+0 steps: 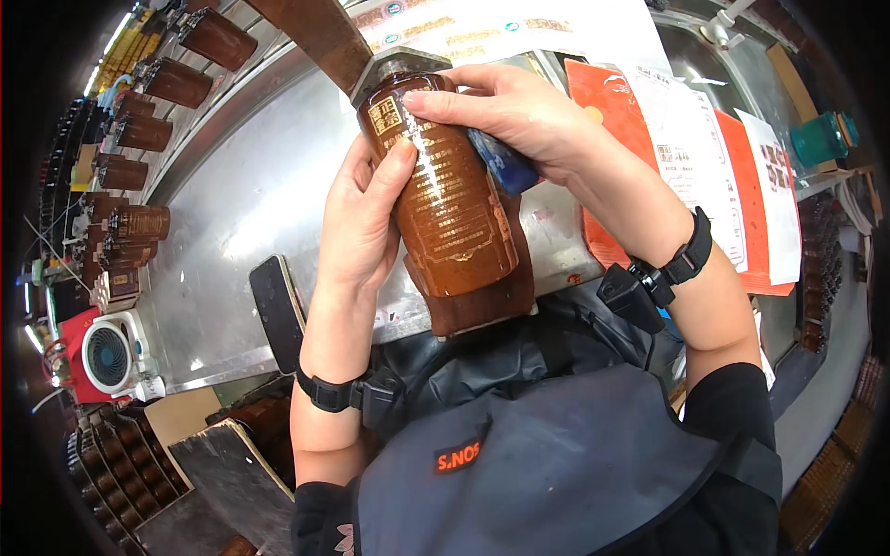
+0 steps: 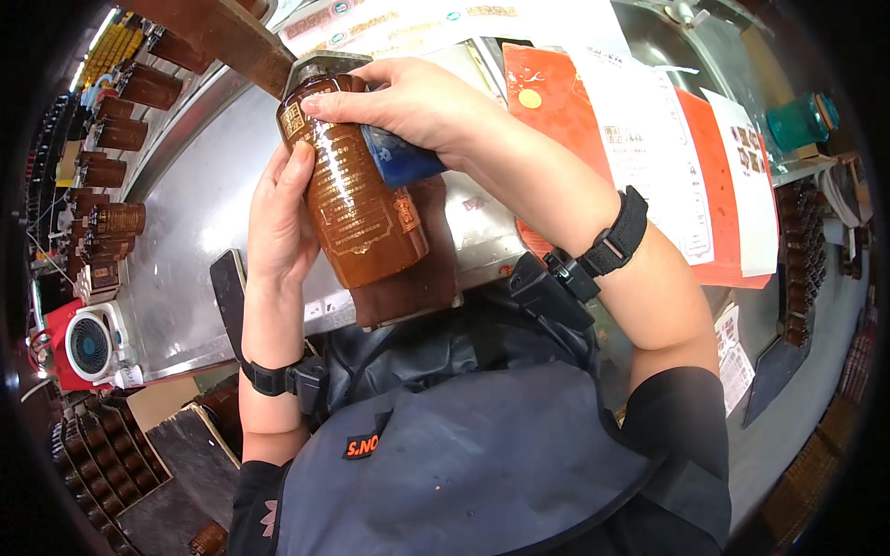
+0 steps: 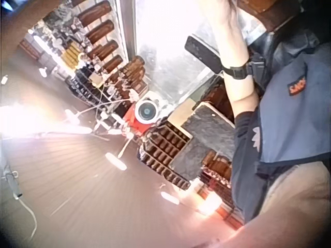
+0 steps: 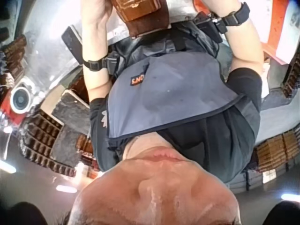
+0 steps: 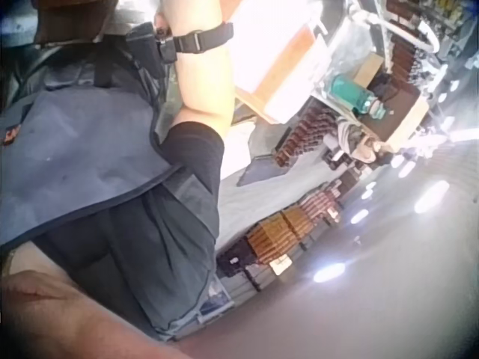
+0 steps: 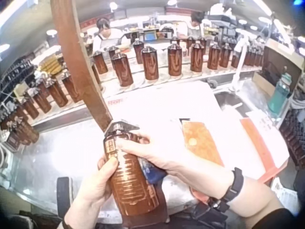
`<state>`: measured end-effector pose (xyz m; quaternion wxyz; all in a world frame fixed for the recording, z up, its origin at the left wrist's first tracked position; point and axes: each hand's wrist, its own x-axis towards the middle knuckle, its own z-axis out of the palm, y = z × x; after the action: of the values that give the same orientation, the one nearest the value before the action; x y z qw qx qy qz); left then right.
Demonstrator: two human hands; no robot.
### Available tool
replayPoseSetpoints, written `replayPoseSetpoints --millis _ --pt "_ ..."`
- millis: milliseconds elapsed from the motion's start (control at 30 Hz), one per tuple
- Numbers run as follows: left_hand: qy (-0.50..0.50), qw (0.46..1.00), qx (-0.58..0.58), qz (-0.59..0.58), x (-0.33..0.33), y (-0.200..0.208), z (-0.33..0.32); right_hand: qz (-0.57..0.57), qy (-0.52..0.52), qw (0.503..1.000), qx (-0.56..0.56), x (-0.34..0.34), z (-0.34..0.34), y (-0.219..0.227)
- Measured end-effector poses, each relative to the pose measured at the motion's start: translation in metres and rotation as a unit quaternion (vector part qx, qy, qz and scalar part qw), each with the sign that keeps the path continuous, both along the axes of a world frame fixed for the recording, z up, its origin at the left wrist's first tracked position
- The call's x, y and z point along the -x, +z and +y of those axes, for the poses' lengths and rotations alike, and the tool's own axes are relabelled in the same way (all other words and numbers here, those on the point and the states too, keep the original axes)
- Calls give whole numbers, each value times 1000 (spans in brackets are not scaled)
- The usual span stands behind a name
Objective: Applying decorative labels and security seals to ceramic bottles on an assembly line.
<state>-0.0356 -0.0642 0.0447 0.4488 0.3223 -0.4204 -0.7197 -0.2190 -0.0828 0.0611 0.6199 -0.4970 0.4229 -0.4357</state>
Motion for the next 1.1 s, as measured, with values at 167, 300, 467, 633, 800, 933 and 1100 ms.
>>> replayPoseSetpoints --millis 167,300,467,633,800,933,1100 --pt "-6 1000 -7 10 -5 -4 -1 -9 6 1000 3 -3 2 0" --pt "11 1000 -8 16 -1 -4 1 -18 18 1000 -8 -1 1 0" --pt "14 1000 -4 17 -3 -1 2 -4 15 1000 -15 -2 3 3" --pt "6 999 10 32 -1 -5 -2 9 5 1000 -10 -2 1 4" --pt "-3 998 -14 56 -5 -3 1 13 -8 1000 -19 -1 3 8" --pt "29 999 10 29 -3 -2 -1 30 10 998 -56 -2 5 12" --pt "43 998 32 39 5 -4 -5 29 -24 997 -62 -10 13 21"
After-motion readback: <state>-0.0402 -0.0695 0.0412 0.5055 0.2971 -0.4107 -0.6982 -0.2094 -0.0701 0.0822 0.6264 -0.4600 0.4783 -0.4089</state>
